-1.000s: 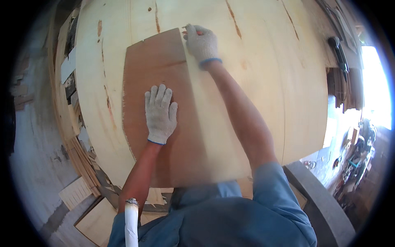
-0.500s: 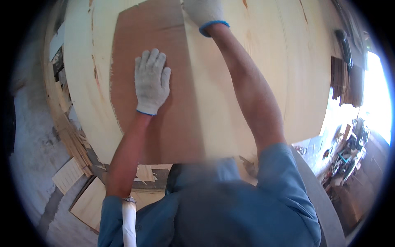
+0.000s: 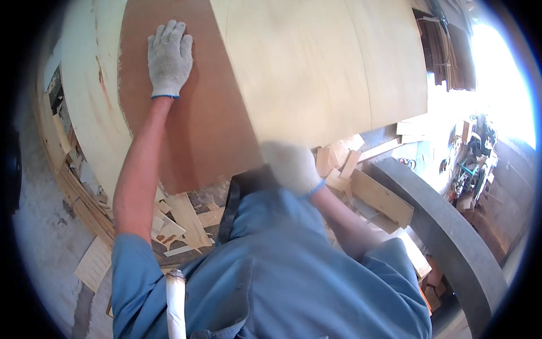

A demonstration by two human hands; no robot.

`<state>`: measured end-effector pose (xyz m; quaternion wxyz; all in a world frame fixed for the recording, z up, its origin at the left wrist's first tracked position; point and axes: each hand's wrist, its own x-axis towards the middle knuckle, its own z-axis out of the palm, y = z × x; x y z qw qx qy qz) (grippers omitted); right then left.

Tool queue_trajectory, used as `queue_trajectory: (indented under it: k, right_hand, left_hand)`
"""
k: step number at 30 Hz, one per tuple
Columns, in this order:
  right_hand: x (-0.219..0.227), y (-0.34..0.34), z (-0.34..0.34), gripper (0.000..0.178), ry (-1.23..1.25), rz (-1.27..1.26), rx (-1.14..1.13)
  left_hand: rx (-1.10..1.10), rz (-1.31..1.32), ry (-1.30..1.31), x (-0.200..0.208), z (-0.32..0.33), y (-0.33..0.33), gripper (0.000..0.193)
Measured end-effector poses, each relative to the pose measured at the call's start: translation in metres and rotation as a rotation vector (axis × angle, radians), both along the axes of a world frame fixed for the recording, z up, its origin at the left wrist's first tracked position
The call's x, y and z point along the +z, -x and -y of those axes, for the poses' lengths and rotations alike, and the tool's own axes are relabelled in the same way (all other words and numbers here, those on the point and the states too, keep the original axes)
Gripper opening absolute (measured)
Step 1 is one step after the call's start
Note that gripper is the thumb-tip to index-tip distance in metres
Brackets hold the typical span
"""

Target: The person traces a template onto a large plywood sheet using a red pencil, then uses a hammer to tap the sheet into place and a nail gun to fasten it. The person handles the plywood, template, hammer, and nail gun throughout the process.

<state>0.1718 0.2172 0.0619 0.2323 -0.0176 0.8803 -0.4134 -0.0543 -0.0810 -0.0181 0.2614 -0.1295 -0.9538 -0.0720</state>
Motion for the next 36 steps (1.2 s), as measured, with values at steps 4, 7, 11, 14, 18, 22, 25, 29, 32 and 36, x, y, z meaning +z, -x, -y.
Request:
queue_trajectory:
  k: [4, 7, 11, 14, 18, 22, 25, 29, 32, 36]
  right_hand:
    - [0.014, -0.048, -0.019, 0.028, -0.028, 0.424, 0.236]
    - [0.013, -0.048, -0.037, 0.028, 0.053, 0.526, 0.292]
    - [0.035, 0.044, -0.012, 0.034, 0.345, 0.484, -0.307]
    - [0.056, 0.124, 0.04, 0.032, 0.507, 0.296, -0.198]
    - [0.059, 0.193, 0.147, 0.035, 0.567, 0.271, 0.081]
    - [0.035, 0.18, 0.265, 0.031, 0.318, 0.154, 0.728]
    - [0.014, 0.159, 0.316, 0.034, 0.26, 0.607, 0.682]
    - [0.0, 0.102, 0.357, 0.036, 0.186, 0.617, 1.04]
    - [-0.008, 0.072, 0.371, 0.037, 0.101, 0.711, 1.13]
    - [-0.014, 0.051, 0.381, 0.035, -0.068, 0.732, 1.213]
  left_hand:
    - [0.049, 0.059, 0.024, -0.013, 0.007, 0.001, 0.037]
    - [0.026, 0.073, 0.023, -0.019, 0.019, 0.008, 0.036]
    - [0.085, 0.158, 0.01, 0.012, 0.001, -0.017, 0.032]
    - [0.095, 0.156, -0.138, 0.005, 0.005, -0.017, 0.029]
    - [0.026, -0.075, -0.295, 0.005, 0.016, -0.02, 0.022]
    - [-0.307, -0.132, -1.041, -0.035, 0.036, -0.025, 0.018]
    - [0.046, -0.031, -0.489, 0.001, 0.014, -0.025, 0.018]
    - [0.208, -0.002, -0.411, 0.003, 0.01, -0.031, 0.017]
    - [0.262, -0.029, -0.412, 0.007, 0.013, -0.037, 0.015]
    - [0.269, -0.012, -0.401, 0.013, 0.019, -0.046, 0.013]
